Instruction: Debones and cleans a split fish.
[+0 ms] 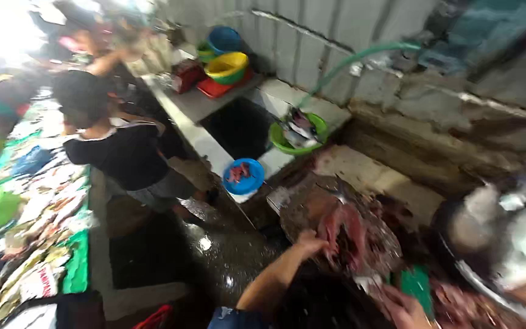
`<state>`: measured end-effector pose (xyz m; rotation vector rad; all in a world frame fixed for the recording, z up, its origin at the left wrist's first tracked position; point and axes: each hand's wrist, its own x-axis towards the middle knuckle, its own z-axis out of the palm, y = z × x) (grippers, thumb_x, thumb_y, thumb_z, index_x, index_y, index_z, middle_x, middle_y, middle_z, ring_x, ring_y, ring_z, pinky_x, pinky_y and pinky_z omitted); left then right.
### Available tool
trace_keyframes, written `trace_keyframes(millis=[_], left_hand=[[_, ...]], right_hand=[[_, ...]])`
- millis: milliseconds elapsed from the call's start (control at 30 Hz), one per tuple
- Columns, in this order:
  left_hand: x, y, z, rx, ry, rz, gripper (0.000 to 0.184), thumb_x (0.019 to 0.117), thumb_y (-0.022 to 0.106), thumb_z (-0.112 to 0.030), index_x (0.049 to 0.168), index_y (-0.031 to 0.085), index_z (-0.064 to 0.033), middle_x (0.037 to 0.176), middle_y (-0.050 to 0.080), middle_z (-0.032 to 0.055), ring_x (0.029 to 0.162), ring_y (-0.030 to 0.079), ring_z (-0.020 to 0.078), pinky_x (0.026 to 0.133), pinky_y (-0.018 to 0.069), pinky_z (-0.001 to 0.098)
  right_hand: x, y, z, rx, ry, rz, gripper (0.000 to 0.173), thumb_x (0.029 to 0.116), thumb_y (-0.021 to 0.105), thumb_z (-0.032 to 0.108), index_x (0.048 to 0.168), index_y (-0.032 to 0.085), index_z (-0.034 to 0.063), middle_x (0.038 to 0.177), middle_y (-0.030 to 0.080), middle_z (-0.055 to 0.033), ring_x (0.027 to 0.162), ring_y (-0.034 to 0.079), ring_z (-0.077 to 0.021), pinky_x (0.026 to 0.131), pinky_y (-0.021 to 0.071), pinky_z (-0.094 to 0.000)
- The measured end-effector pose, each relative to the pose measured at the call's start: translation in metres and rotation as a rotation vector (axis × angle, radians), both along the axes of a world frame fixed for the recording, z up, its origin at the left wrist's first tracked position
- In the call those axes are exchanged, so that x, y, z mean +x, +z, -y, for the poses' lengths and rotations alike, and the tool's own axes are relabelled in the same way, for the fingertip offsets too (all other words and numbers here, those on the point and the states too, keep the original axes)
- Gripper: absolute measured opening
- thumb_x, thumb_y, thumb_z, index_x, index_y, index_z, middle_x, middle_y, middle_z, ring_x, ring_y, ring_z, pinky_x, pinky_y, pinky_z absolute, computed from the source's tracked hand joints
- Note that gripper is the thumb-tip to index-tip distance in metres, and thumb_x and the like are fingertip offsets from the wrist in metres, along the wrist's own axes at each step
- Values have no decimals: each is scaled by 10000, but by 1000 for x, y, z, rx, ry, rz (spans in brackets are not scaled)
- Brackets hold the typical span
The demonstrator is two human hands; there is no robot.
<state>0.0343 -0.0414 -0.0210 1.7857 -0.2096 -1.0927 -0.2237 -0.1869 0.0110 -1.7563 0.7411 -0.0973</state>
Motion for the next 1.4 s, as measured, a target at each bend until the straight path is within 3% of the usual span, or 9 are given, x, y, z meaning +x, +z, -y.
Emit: trace_keyframes(millis=[167,267,633,767,1000,1100,1167,1300,1400], left_hand=[[-4,-8,4,-181,40,-206,302,939,690,-45,1215,629,64,1087,715,167,992,696,235,918,578,433],[-7,-36,0,-252,18,-248,314,964,678,-110,1252,630,5,1154,707,143,1036,691,247,923,581,464],[-14,-14,-3,-257,-3,-250,324,1009,621,-119,1326,588,-60,1217,681,97,1058,673,201,920,571,428],[-18,-27,7,-299,35,-261,301,917,722,-39,1197,636,32,1037,731,144,939,712,239,864,603,438],[-2,-13,17,-77,-200,44,538,814,782,-13,1316,593,32,1238,677,197,1146,669,284,1033,545,488],[-5,-12,19,40,-275,203,583,812,774,-64,1355,579,25,1280,651,234,1206,632,349,1067,500,554],[-9,-26,16,-1,-247,257,593,781,784,-111,1318,594,54,1216,671,258,1148,654,375,1025,515,577],[-11,-4,11,-190,-26,19,375,863,752,-63,1204,646,51,1081,725,180,996,712,260,936,587,477],[-23,4,6,-238,167,-209,331,930,696,-49,1233,616,58,1108,699,167,1009,681,231,930,571,433]], right_hand=[[-3,19,-10,433,33,23,306,987,466,157,1069,738,42,746,665,19,543,520,-57,495,449,-244],[-6,10,-7,474,80,22,272,987,505,153,1049,745,42,753,662,18,551,505,-48,498,425,-232],[6,-25,-17,659,-10,15,308,1022,493,217,1044,735,28,734,643,20,578,534,-59,543,460,-236],[16,-42,-27,637,-31,90,309,989,559,280,1056,741,40,724,640,5,562,526,-77,515,461,-259],[28,-21,-36,918,-175,158,311,1026,470,249,1072,693,37,764,659,9,553,541,-51,511,478,-216],[26,-9,-35,1019,-41,348,369,932,692,440,1118,744,126,772,661,45,597,563,-51,596,523,-247],[34,20,-29,851,107,490,379,912,732,446,1176,768,176,830,693,46,659,597,-59,650,546,-265],[61,61,-5,-183,-7,436,342,936,653,276,1151,695,14,935,721,-39,769,673,-79,693,602,-288],[48,36,18,-193,56,67,315,878,690,333,1009,752,53,814,711,-42,674,638,-125,639,550,-396]])
